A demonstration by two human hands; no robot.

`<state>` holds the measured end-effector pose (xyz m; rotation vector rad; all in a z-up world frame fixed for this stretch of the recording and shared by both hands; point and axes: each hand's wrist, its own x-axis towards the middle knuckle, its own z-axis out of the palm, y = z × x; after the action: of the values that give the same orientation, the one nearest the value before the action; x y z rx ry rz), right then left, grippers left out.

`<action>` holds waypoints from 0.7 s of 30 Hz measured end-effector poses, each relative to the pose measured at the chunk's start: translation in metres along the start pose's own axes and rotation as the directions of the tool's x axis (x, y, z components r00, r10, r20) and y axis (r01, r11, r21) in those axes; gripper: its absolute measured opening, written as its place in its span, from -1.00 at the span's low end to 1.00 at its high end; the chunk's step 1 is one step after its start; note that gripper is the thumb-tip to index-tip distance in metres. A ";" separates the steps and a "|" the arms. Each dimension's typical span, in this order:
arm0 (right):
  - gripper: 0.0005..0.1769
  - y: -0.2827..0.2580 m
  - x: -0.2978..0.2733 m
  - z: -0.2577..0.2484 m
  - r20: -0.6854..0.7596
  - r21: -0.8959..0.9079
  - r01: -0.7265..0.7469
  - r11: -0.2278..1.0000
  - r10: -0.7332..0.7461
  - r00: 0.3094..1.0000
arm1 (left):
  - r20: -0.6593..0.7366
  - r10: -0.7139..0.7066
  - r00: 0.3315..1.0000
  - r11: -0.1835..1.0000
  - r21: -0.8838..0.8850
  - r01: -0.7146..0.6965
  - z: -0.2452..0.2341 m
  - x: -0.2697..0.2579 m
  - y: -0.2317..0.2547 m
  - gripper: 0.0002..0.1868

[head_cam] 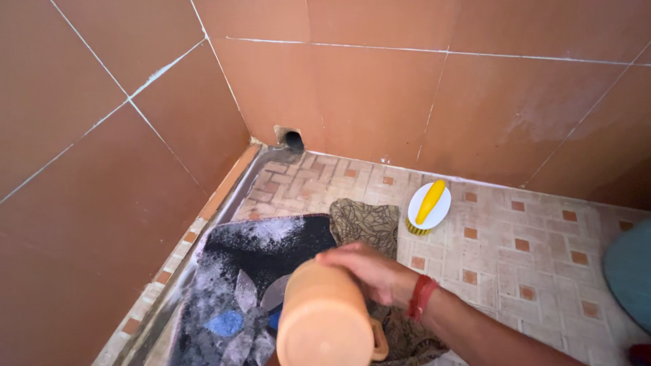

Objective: The person washes a black bath mat on the tiled floor. They use a cloth to scrub the mat, then rinse it with water from a plastic cup. They also use a yellow and white brush to scrub the mat and rinse it again with water.

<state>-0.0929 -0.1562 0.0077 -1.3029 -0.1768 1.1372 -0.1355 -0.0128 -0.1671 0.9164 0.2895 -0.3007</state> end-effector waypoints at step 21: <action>-0.22 -0.089 -0.141 -0.133 0.062 0.092 0.258 0.962 -0.265 0.962 | 0.104 0.251 0.962 0.917 0.293 -0.271 0.245 -0.015 0.193 -0.60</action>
<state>-0.0230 -0.3340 0.1027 -1.1274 -0.3435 0.9565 -0.0487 -0.0987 0.1208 1.2352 0.0573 -0.1272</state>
